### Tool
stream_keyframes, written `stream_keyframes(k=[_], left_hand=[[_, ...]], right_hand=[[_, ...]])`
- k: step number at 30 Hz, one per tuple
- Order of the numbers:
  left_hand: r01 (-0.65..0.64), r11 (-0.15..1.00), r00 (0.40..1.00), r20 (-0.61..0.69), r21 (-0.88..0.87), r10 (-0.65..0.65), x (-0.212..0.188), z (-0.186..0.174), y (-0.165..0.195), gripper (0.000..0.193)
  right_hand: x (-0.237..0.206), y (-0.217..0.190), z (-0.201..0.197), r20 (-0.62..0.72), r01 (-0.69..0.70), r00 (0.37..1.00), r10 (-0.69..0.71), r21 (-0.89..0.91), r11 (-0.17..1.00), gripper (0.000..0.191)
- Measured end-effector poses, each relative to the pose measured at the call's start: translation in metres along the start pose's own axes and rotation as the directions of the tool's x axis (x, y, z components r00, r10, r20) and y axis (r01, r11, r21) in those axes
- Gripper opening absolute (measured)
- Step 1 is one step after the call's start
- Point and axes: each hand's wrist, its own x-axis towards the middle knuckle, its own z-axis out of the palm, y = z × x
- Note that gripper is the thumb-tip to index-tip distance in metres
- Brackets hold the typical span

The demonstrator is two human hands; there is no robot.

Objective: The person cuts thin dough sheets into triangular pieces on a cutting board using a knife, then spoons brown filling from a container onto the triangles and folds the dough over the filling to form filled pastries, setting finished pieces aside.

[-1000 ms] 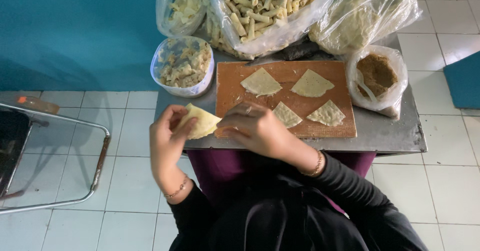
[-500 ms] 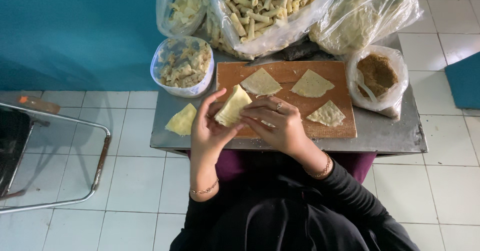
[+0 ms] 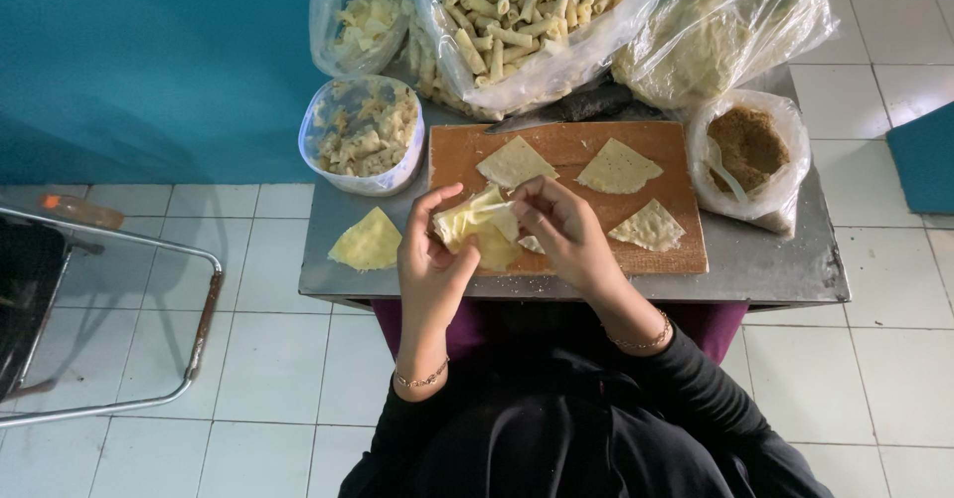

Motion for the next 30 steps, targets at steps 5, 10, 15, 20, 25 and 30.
stream_keyframes(k=[5, 10, 15, 20, 25, 30], left_hand=[[-0.031, 1.000, 1.000, 0.005, 0.003, 0.031, 0.002, -0.001, -0.004, 0.048], [-0.073, 0.976, 0.996, -0.036, 0.205, 0.082, 0.001, 0.002, -0.006, 0.042], [-0.261, 0.839, 0.955, -0.001, 0.478, 0.297, -0.003, 0.013, -0.002, 0.040], [-0.378, 0.708, 0.906, 0.080, 0.597, 0.416, -0.004, 0.021, 0.000, 0.039], [-0.279, 0.853, 0.950, -0.002, 0.441, 0.313, -0.007, 0.017, -0.007, 0.029], [-0.222, 0.907, 0.942, -0.163, 0.358, 0.294, -0.007, 0.013, -0.024, 0.020]], right_hand=[[-0.002, -0.001, -0.006, 0.043, -0.104, 0.994, 0.098, 0.174, 0.979, 0.013], [-0.009, -0.016, -0.004, 0.095, 0.127, 0.989, -0.115, -0.136, 0.983, 0.025], [-0.010, -0.027, 0.010, 0.007, 0.240, 0.966, -0.259, -0.398, 0.885, 0.033], [-0.009, -0.031, 0.019, -0.120, 0.229, 0.941, -0.316, -0.462, 0.857, 0.021], [-0.016, -0.031, 0.021, -0.066, 0.351, 0.865, -0.497, -0.627, 0.695, 0.014], [-0.017, -0.016, 0.017, -0.104, 0.321, 0.913, -0.395, -0.413, 0.852, 0.012]])
